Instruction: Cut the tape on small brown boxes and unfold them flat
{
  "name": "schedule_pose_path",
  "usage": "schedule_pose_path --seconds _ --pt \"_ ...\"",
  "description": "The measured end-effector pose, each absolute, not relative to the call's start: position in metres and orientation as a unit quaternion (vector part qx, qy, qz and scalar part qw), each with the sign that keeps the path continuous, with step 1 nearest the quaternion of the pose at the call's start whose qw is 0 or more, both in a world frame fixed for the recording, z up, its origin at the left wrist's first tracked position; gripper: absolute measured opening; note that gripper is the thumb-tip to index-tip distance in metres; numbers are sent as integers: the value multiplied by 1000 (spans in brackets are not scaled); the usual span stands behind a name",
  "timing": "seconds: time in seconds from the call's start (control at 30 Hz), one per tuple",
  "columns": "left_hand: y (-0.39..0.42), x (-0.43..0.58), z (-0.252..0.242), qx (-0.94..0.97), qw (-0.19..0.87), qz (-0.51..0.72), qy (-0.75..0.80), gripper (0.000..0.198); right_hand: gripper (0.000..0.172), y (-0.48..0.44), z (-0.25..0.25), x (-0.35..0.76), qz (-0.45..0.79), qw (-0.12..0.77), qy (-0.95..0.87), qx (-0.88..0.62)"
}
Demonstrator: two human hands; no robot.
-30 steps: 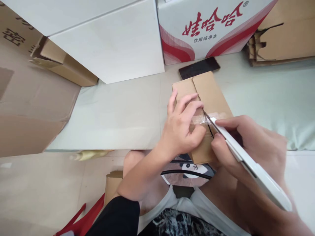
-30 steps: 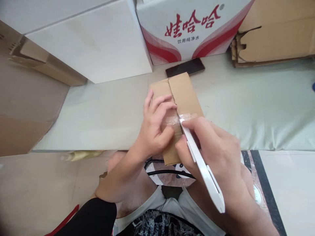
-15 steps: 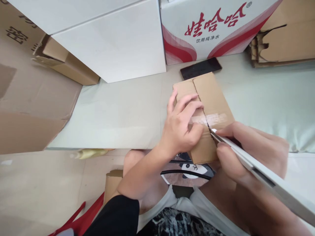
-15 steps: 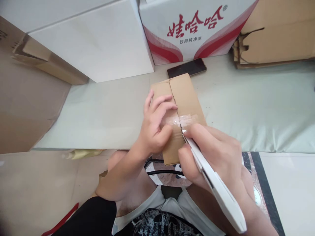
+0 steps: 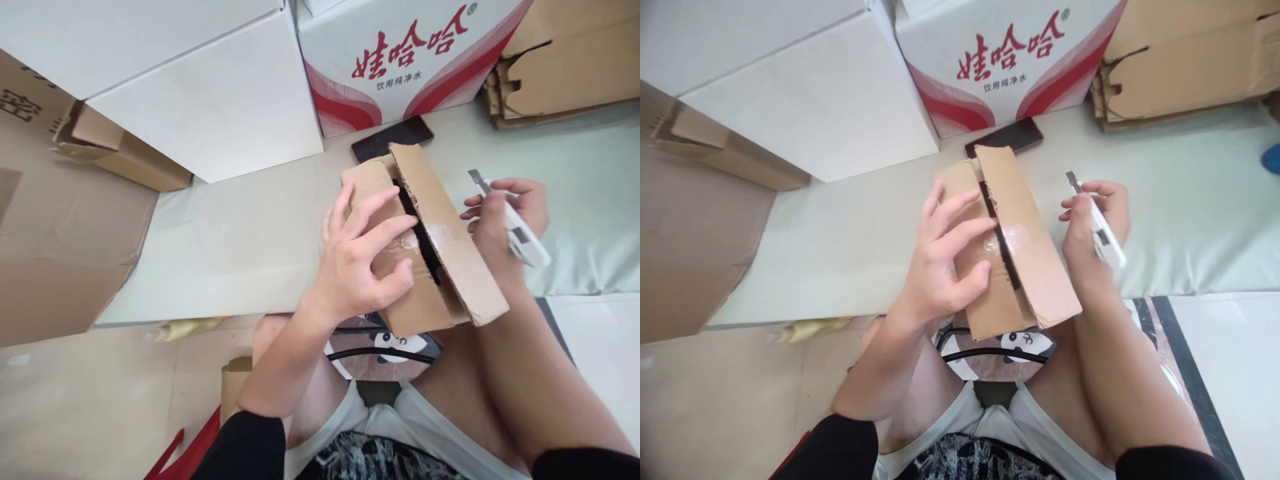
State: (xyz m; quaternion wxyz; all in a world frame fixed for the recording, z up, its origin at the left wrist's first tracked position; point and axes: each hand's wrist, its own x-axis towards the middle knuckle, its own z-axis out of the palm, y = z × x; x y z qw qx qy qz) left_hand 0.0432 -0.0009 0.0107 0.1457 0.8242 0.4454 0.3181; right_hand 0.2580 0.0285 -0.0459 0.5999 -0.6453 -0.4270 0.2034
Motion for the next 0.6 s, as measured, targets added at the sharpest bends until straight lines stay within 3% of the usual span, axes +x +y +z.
schedule_pose_path --seconds 0.17,0.33,0.47,0.6 --pt "-1 41 18 832 156 316 428 12 31 51 -79 284 192 428 -566 -678" --pt "10 22 16 815 162 360 425 20 34 56 -97 310 151 353 -657 -649" --pt "13 11 10 776 138 430 440 29 32 44 -85 299 94 382 -614 -685" --pt "14 14 9 712 71 536 448 39 25 20 -62 265 156 564 -539 -606"
